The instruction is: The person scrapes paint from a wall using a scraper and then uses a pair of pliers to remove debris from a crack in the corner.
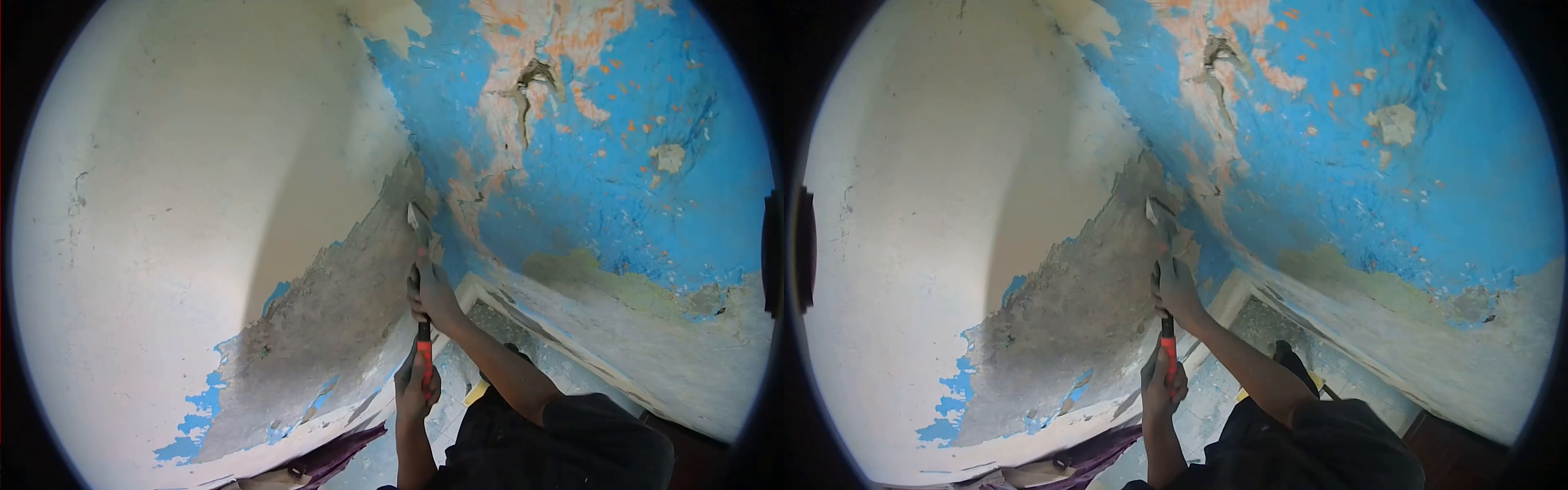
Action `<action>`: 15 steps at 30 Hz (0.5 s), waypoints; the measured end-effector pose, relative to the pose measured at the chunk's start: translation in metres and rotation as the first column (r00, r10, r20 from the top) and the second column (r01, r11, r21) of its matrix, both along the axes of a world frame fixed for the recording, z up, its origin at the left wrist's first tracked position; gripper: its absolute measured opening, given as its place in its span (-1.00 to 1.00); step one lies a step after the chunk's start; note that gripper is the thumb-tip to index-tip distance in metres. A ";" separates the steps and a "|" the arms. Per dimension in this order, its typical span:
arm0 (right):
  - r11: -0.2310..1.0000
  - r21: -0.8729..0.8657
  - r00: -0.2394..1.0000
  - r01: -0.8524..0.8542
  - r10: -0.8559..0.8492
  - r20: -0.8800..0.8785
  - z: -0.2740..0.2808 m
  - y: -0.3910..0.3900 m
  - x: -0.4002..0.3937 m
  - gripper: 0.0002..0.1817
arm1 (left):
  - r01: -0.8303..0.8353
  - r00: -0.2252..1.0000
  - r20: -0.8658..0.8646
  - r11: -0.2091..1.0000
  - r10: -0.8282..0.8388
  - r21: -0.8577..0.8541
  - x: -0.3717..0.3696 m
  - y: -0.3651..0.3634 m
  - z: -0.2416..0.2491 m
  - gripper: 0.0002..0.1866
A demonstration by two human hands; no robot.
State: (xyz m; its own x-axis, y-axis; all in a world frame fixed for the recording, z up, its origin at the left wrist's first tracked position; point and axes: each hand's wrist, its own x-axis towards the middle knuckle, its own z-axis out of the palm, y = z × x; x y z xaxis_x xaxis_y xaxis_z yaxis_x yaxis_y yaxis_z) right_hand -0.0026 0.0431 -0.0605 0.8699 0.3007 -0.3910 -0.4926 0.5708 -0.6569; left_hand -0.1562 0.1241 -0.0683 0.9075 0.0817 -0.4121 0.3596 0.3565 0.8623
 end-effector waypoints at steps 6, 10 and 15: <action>0.999 -0.011 0.999 0.042 -0.042 -0.009 0.003 -0.001 0.003 -0.44 | 0.045 0.999 -0.014 0.998 -0.045 0.039 0.007 0.003 -0.005 -0.55; 0.991 -0.086 0.994 0.104 -0.100 0.043 -0.007 0.002 0.006 -0.42 | 0.101 0.995 -0.025 0.995 -0.100 0.016 0.025 0.008 -0.021 -0.44; 0.997 -0.077 0.998 0.028 -0.024 0.052 -0.008 0.000 0.003 -0.42 | 0.064 0.998 -0.001 0.995 -0.064 -0.082 0.009 0.012 -0.036 -0.45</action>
State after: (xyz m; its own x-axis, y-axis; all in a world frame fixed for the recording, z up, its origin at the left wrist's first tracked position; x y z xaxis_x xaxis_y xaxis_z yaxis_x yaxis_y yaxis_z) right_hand 0.0006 0.0431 -0.0684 0.8963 0.2483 -0.3675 -0.4432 0.5287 -0.7239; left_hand -0.1473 0.1363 -0.1044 0.9081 -0.0106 -0.4185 0.3871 0.4022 0.8297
